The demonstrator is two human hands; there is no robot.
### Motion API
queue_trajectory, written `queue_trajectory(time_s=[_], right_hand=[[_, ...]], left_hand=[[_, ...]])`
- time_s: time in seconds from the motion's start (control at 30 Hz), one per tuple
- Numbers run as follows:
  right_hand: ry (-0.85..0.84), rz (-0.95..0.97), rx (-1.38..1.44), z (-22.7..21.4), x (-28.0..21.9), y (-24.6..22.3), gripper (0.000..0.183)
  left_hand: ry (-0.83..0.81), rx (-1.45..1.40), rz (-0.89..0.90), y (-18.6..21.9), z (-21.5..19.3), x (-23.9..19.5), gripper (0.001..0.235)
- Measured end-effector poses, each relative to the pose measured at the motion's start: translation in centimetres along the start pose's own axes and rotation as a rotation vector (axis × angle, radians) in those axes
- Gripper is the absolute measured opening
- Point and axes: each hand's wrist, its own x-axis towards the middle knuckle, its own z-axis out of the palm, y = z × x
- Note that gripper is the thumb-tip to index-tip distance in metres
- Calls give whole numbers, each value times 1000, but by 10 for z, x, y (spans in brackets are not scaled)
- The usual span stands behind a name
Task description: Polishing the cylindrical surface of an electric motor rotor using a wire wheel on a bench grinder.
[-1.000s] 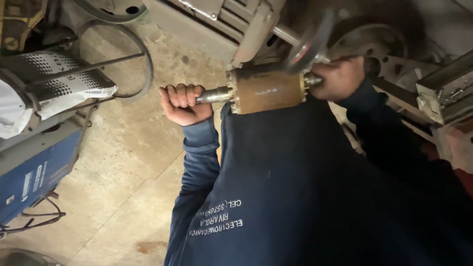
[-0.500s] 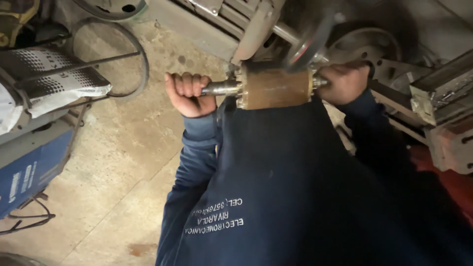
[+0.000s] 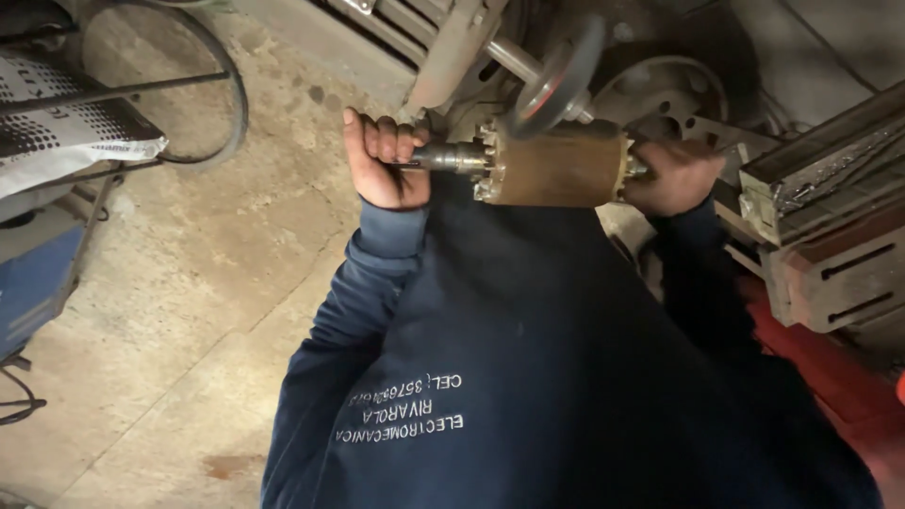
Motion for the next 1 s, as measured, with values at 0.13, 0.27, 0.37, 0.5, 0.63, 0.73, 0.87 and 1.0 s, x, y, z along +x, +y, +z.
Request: queue_trajectory(time_s=[0.13,0.27,0.37,0.5,0.63,0.73,0.87,1.0], right_hand=[[-87,-42,-5,13,11,5,28],[-93,-116,69,24,41,-12,10],[-93,-141,88,20,60,-36,14],[-118,-181,115,17,80,-53,30],[-23,-221,196,14,99,-70,32],[115,-250,253,11,107,-81,24],[-29,-139,210,11,100,-82,26],[-48,-137,194,13,87,-73,23]], left_hand=[[-71,40,55,19,-4,-4,44],[-144,-39,73,48,3,-7,41],[-166,-27,92,65,-1,-8,41],[-234,12,146,83,-21,-7,40],[-188,3,167,90,-17,-11,27],[-237,9,180,94,-13,-11,47],[-521,-41,110,105,-52,10,39],[-576,-115,90,93,-47,16,37]])
